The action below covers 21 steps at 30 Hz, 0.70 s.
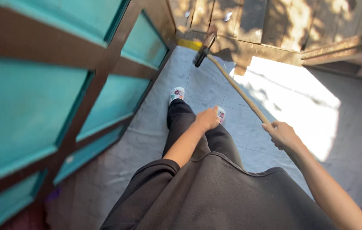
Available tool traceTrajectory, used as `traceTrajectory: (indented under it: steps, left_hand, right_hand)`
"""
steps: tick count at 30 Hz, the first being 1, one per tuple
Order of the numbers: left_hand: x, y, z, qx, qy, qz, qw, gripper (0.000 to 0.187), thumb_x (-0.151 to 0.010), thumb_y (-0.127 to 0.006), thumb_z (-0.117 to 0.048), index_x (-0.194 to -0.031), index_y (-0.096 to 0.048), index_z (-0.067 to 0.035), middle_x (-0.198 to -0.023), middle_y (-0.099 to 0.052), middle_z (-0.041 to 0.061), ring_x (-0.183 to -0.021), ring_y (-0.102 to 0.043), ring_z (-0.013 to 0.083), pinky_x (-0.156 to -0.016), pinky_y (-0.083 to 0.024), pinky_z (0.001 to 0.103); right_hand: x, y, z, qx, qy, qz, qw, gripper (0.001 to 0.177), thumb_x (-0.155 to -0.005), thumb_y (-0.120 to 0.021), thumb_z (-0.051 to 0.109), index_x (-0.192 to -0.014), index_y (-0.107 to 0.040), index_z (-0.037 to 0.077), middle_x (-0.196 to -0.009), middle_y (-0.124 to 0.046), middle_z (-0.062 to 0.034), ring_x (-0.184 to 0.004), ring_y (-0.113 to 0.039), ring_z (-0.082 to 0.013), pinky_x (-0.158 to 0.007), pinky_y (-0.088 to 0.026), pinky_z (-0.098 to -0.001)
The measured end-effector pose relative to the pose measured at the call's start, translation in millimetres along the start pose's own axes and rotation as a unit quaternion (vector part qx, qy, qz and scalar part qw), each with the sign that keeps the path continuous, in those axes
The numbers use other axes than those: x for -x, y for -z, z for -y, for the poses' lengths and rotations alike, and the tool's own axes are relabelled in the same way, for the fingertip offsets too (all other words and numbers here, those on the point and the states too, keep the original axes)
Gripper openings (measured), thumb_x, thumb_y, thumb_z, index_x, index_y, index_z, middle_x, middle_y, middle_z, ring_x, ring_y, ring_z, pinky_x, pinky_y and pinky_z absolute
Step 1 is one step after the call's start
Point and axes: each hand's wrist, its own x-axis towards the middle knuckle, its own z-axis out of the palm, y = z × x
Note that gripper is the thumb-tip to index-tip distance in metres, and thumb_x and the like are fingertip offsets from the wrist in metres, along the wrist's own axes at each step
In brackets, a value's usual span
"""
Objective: The person sweeps the floor using a broom, pushing debris toward and through an open doorway.
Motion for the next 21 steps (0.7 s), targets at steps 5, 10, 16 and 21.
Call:
traceTrajectory:
  steps: [5,10,16,21]
  left_hand:
    - [60.8,-67.6,-8.5,0.114,0.005,-0.058,0.992,0.072,-0.093,-0.058,-0.033,-0.156,-0.029,-0.014,-0.126,-0.065,0.023,-0.114,-0.065,0.0415,-0.097,-0.051,0.054]
    - [107.1,-107.2,51.3,0.198,0.164,-0.119,0.959,0.085,-0.092,-0.058,-0.035,-0.161,-0.014,-0.012,-0.134,-0.060,0.022,-0.119,-0.062,0.0405,-0.097,-0.050,0.054]
    - [206.4,-145.6,123.2,0.325,0.317,-0.247,0.856,0.080,-0.094,-0.055,-0.037,-0.161,-0.018,-0.015,-0.139,-0.060,0.020,-0.119,-0.063,0.0397,-0.100,-0.051,0.051]
    - [277.7,-192.5,134.9,0.380,0.379,-0.252,0.805,0.079,-0.096,-0.054,-0.040,-0.162,-0.018,-0.014,-0.139,-0.060,0.021,-0.124,-0.062,0.0377,-0.101,-0.051,0.050]
  right_hand:
    - [-14.7,-18.4,-5.5,0.200,0.052,0.055,0.977,0.051,-0.100,-0.057,0.047,-0.126,-0.066,0.004,-0.070,-0.064,-0.0110,-0.055,-0.060,-0.0201,-0.048,-0.051,-0.0361]
    - [-21.2,-87.1,49.1,0.376,0.174,0.141,0.899,0.048,-0.102,-0.053,0.045,-0.116,-0.068,0.002,-0.068,-0.065,-0.0106,-0.055,-0.066,-0.0234,-0.051,-0.058,-0.0410]
    - [-33.7,-252.3,123.9,0.524,0.382,0.151,0.746,0.054,-0.101,-0.053,0.043,-0.096,-0.077,-0.006,-0.074,-0.072,-0.0213,-0.074,-0.074,-0.0372,-0.072,-0.058,-0.0478]
    - [-24.6,-380.2,138.4,0.550,0.482,0.153,0.665,0.055,-0.103,-0.051,0.042,-0.096,-0.075,-0.007,-0.074,-0.072,-0.0237,-0.073,-0.072,-0.0402,-0.074,-0.056,-0.0501]
